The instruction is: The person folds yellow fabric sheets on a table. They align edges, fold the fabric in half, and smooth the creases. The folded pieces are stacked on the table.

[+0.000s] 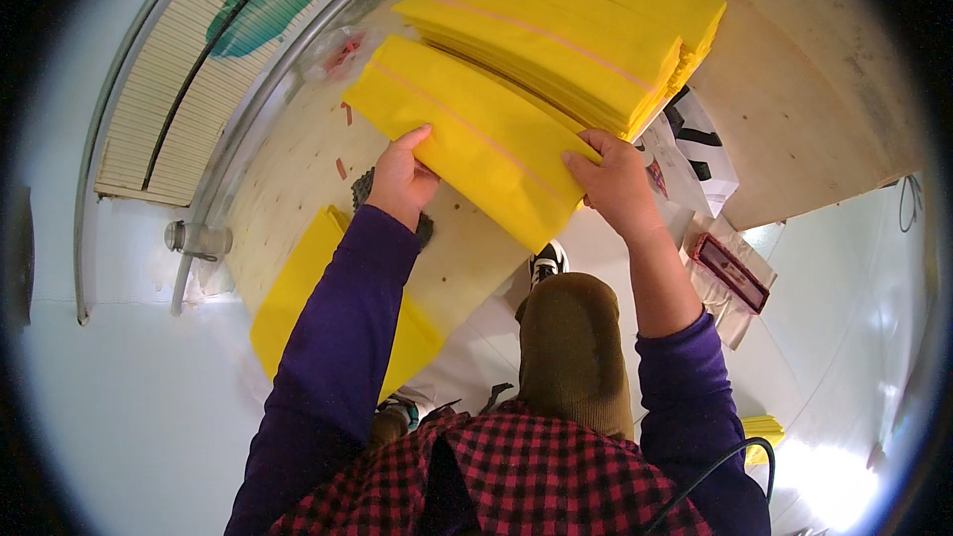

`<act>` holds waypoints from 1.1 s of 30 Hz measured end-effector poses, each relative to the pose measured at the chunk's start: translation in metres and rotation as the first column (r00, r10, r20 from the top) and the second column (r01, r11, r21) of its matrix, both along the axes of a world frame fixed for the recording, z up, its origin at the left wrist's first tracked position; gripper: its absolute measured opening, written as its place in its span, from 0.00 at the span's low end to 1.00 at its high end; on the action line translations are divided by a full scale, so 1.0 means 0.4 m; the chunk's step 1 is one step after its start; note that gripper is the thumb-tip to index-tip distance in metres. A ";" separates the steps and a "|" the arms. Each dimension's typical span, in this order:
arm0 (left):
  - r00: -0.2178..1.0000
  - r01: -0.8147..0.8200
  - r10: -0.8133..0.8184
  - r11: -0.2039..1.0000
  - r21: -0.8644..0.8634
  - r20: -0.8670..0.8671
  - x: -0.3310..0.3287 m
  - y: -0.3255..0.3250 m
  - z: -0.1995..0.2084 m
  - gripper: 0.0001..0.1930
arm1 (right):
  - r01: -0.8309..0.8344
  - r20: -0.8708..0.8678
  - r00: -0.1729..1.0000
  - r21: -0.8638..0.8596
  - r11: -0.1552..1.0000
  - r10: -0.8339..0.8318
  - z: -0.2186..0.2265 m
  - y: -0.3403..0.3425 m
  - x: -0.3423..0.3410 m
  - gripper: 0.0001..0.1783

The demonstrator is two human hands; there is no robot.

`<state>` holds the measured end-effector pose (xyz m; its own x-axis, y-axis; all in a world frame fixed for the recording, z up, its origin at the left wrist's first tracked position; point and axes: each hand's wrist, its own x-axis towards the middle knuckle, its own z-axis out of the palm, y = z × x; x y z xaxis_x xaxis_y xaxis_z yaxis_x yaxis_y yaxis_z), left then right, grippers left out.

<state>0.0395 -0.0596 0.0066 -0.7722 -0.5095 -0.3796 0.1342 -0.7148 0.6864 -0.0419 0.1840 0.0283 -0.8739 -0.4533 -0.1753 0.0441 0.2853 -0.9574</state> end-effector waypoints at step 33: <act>0.988 -0.146 0.151 0.858 -0.492 -0.029 -0.018 0.097 -0.006 0.23 | 0.391 0.228 0.918 -0.395 0.831 -0.324 -0.126 0.022 0.002 0.09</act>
